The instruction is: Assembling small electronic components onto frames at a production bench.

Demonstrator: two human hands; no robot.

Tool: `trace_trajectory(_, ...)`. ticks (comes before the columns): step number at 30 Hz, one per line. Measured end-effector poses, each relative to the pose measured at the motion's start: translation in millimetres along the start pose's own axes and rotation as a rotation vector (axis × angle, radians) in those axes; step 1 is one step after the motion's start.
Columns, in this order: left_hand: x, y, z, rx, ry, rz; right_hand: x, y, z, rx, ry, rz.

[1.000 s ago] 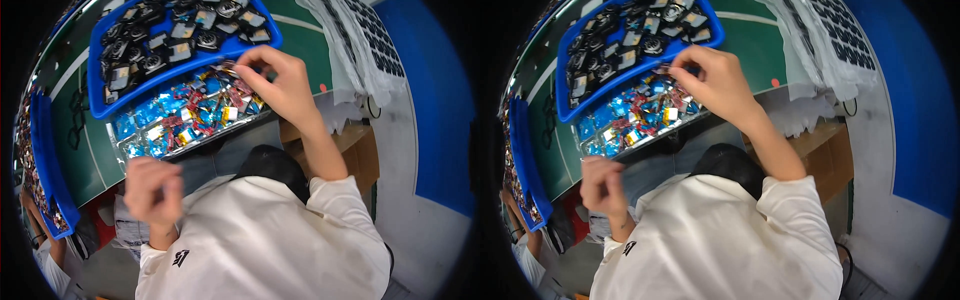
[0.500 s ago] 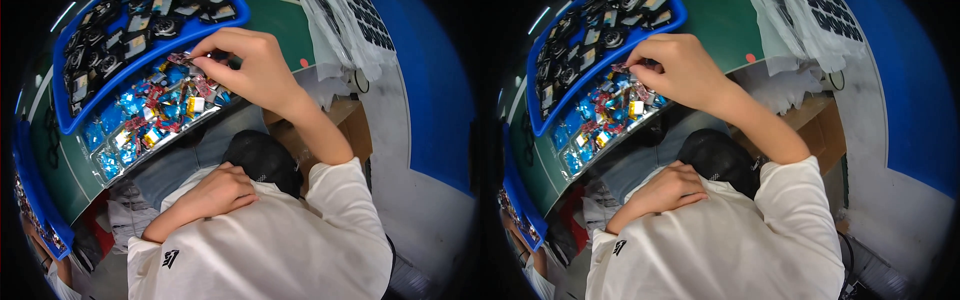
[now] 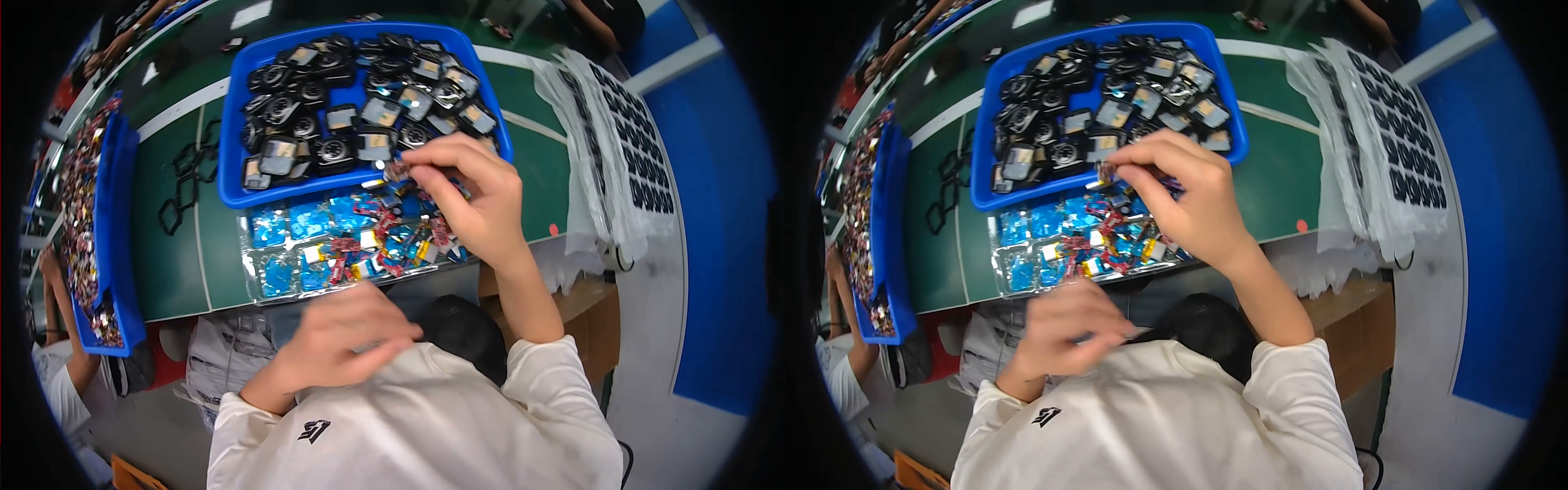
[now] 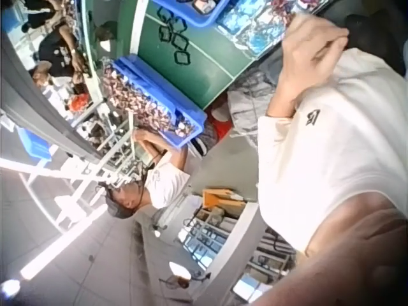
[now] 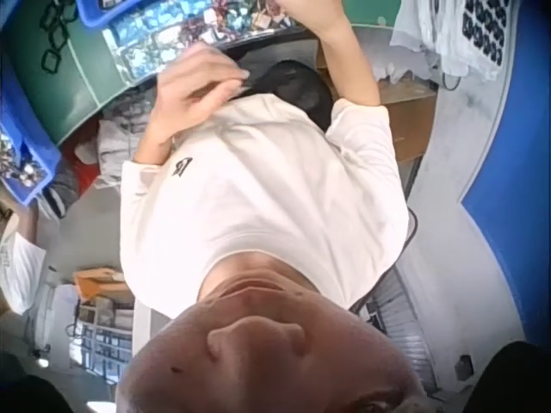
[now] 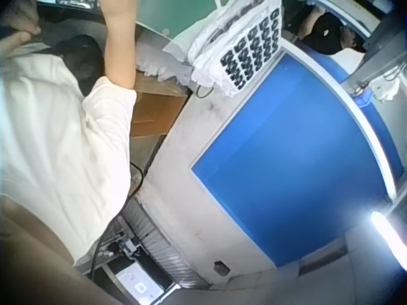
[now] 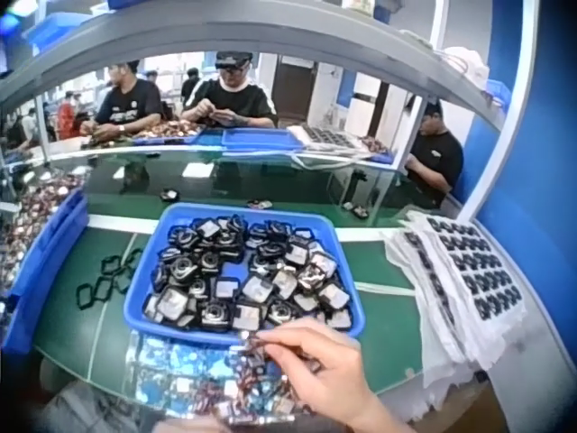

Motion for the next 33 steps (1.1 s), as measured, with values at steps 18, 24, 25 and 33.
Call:
trace_trajectory(18, 62.6, -44.5, -2.1, 0.329, 0.413, -0.033, -36.8, -17.7, -37.4, -0.042, -0.179, 0.223)
trace_trajectory(24, 70.3, -12.0, -1.0, 0.092, 0.551, 0.253, -35.9, -6.2, -43.6, -0.223, -0.105, 0.294)
trace_trajectory(25, 66.4, -9.8, 5.0, 0.090, 0.498, 0.287, -37.1, -7.5, -43.3, -0.223, -0.127, 0.285)
trace_trajectory(33, 68.7, -16.7, 9.4, 0.109, 0.456, 0.251, -30.4, 2.2, -46.9, -0.294, -0.148, 0.281)
Point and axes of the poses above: each hand's wrist, its own z-axis towards the middle knuckle, its own x-axis out of the back of the hand, y = z × x, the point moved 10 cm from there along z, towards the middle knuckle, and after that the axes turned 6 degrees about y, right-handed, at the moved point
